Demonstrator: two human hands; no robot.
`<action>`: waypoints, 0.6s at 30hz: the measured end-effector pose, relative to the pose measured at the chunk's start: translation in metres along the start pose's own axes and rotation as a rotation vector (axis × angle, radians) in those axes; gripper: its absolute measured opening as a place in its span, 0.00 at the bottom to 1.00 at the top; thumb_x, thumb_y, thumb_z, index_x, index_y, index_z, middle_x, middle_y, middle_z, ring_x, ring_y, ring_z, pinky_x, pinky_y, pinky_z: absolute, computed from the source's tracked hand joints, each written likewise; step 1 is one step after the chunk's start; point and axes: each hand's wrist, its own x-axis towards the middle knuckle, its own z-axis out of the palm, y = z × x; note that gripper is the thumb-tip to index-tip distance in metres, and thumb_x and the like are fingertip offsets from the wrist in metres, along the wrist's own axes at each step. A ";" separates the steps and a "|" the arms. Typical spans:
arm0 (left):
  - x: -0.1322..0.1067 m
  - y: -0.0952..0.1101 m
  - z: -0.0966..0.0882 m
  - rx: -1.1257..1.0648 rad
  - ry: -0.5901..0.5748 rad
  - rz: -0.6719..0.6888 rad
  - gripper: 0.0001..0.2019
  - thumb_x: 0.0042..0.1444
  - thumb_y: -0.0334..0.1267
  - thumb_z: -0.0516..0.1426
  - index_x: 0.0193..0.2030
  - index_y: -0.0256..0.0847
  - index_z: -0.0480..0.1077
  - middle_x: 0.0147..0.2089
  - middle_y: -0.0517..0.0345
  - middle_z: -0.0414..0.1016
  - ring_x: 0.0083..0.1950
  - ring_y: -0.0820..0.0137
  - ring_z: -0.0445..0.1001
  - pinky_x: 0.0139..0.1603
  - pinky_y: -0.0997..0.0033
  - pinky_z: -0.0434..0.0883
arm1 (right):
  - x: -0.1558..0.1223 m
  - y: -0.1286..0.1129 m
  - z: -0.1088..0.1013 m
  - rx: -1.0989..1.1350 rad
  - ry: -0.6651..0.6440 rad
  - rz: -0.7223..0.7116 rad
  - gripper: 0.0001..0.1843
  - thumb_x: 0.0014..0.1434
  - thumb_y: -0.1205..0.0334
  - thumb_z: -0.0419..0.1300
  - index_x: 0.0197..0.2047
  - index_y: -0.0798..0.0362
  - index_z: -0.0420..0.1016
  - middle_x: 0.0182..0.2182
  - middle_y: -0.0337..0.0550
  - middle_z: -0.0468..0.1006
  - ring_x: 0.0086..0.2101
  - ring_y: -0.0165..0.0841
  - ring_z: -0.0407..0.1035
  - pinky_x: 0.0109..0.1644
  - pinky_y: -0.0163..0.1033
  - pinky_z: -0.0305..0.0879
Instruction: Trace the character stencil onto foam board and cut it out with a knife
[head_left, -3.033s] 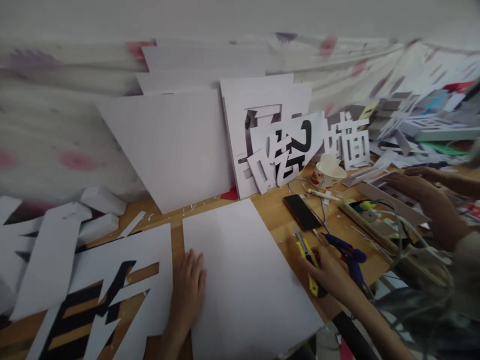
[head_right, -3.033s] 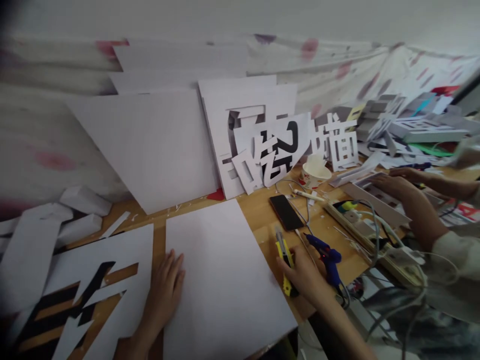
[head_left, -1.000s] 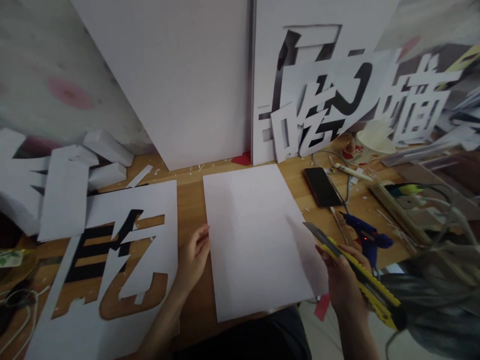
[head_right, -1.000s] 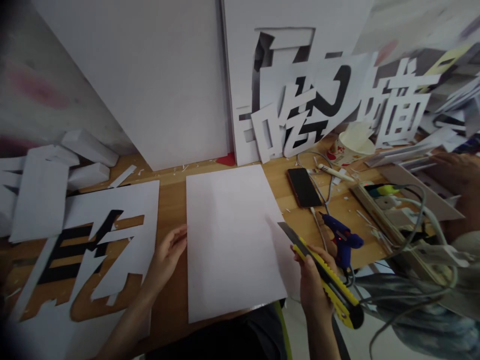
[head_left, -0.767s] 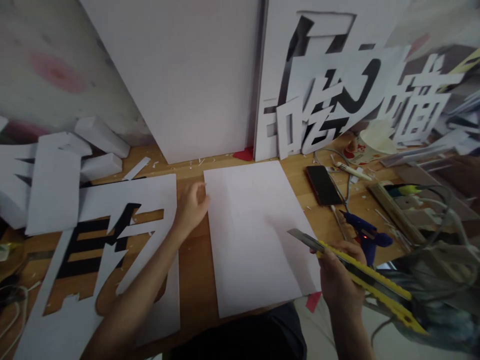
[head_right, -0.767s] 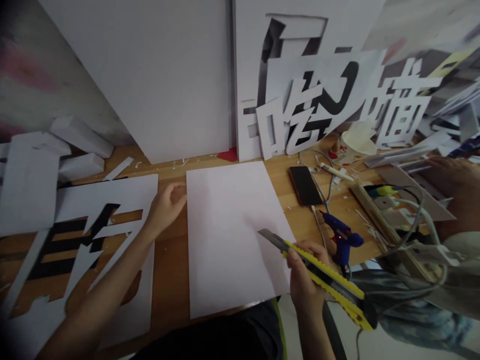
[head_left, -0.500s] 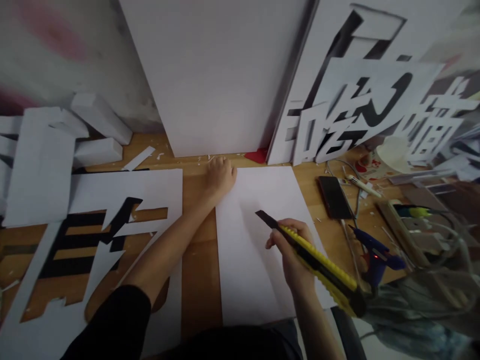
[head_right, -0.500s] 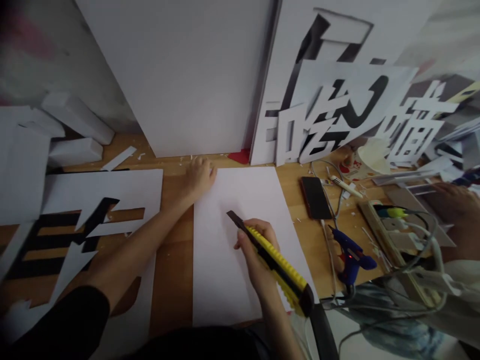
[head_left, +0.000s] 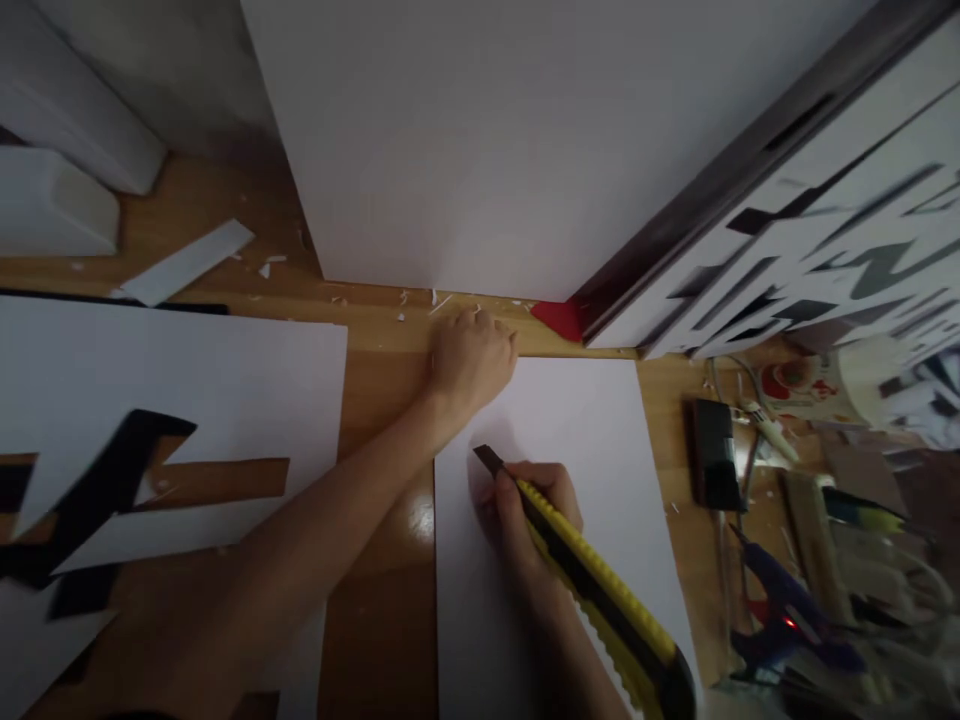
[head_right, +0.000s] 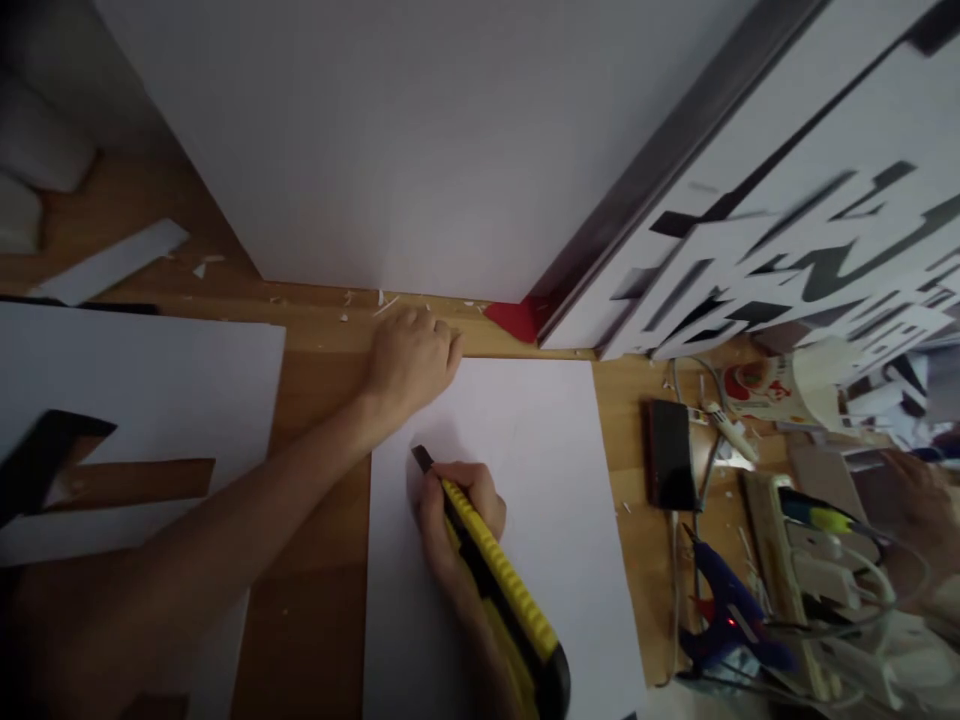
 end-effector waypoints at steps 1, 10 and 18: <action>0.000 0.001 0.001 0.001 -0.003 -0.012 0.23 0.68 0.40 0.42 0.43 0.27 0.75 0.43 0.36 0.77 0.48 0.53 0.74 0.42 0.59 0.65 | -0.001 -0.001 0.001 0.009 0.019 -0.007 0.07 0.59 0.56 0.61 0.37 0.49 0.70 0.22 0.33 0.76 0.21 0.28 0.69 0.24 0.33 0.64; 0.006 0.001 0.006 0.020 0.025 -0.004 0.21 0.66 0.37 0.45 0.35 0.29 0.77 0.34 0.39 0.79 0.36 0.60 0.77 0.31 0.67 0.64 | 0.005 -0.018 0.006 0.036 -0.015 -0.137 0.04 0.62 0.66 0.59 0.38 0.48 0.67 0.23 0.30 0.74 0.20 0.24 0.66 0.23 0.29 0.60; 0.009 0.000 0.007 -0.009 -0.013 -0.037 0.21 0.65 0.34 0.45 0.32 0.30 0.77 0.33 0.40 0.78 0.35 0.61 0.77 0.31 0.68 0.65 | 0.005 -0.020 0.009 0.007 0.029 -0.157 0.04 0.61 0.66 0.61 0.38 0.48 0.69 0.22 0.30 0.72 0.21 0.25 0.66 0.23 0.31 0.59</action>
